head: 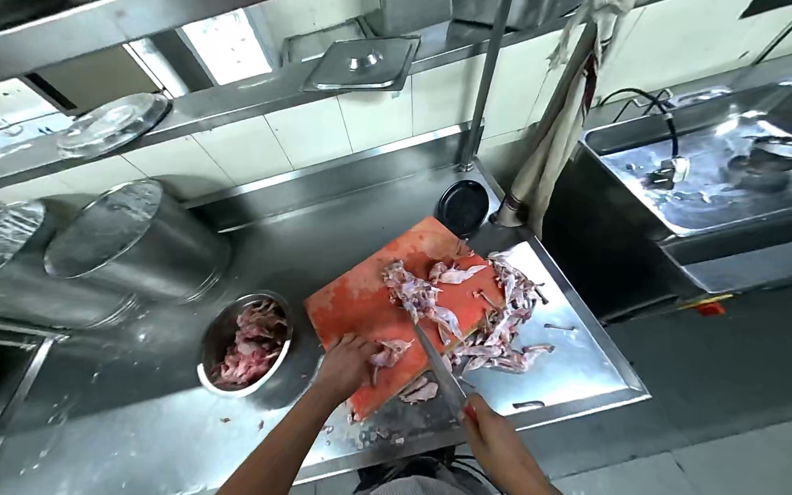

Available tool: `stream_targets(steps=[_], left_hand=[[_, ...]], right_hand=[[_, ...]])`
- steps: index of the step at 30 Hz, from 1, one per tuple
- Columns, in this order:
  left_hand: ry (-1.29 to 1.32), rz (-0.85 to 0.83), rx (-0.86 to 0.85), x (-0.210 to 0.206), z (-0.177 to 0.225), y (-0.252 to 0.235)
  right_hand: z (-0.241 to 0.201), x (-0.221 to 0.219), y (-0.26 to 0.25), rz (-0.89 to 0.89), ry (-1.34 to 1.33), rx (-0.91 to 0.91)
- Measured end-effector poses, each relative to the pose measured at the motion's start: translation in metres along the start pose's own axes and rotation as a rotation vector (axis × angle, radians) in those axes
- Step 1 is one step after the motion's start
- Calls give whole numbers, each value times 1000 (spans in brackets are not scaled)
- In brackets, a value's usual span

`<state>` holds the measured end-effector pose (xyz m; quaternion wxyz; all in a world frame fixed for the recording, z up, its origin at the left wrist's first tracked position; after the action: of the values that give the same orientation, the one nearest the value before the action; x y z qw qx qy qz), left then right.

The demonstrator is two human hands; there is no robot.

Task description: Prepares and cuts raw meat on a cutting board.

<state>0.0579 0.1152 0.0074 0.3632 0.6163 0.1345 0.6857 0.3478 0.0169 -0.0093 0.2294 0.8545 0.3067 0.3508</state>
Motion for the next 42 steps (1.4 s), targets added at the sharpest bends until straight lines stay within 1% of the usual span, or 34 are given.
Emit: stream_targets(steps=[3,5,7,9,11,13,15,17,19,21,23,24,26,28,30,33,35,37,39,40,42], left_hand=[[144,-84,117,19,3,9],[224,-95,183,26,2,15],[328,-97,224,23,-11,15],[410,-104,263,12,-32,14],[475,-86,265,-2,-49,14],[610,-34,199,-12,-58,15],[830,10,105,-16,-56,13],[1037,14,-17,-6,-37,8],[1145,4,-154,20,-5,5],[1145,14,-251,48,24,5],[1118,31,-297,59,35,3],[1098,32,-273,57,33,0],[1072,7,-151,34,19,-5],[1057,-29,-1,-1,-2,-9],[1038,-19,77,-27,-19,-8],[1074,7,82,-38,-27,-2],[1141,22,59,-40,-28,-1],[1187,24,44,-41,-31,1],[1191,21,46,-42,-33,2],[1177,19,44,-42,-33,2],[1127,17,33,-42,-33,1]], right_hand=[[-25,-14,1,-26,-81,117],[-35,-31,-7,-92,-145,170],[-35,-50,-21,-178,-200,188],[-35,-62,-32,-207,-148,139],[-41,-62,-33,-200,-20,29],[-47,-59,-31,-188,59,-63],[-56,-53,-27,-165,93,-126],[-63,-45,-24,-103,85,-160],[-67,-32,-18,-36,58,-176],[-69,-14,-9,55,0,-180],[-70,2,5,209,-60,-148],[-71,8,12,299,-78,-125],[-76,11,25,418,-81,-91],[-85,0,33,385,-49,-82],[-95,-24,34,224,-28,-59],[-98,-66,26,-43,-6,-55],[-92,-83,20,-125,5,-90],[-86,-91,17,-134,48,-151],[-85,-93,18,-122,146,-272],[-86,-92,19,-102,200,-335],[-89,-87,17,-9,284,-422]])
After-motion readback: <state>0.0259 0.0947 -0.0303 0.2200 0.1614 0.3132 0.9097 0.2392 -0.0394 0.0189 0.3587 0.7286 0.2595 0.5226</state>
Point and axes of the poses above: each hand's wrist, its own y-axis away from the middle knuckle, its own x-axis out of the back of the hand, z = x × y, the point moved 4 cm from there along -y, towards the middle knuckle, and after that the axes turned 15 degrees about -z, right-handed, at the moved point
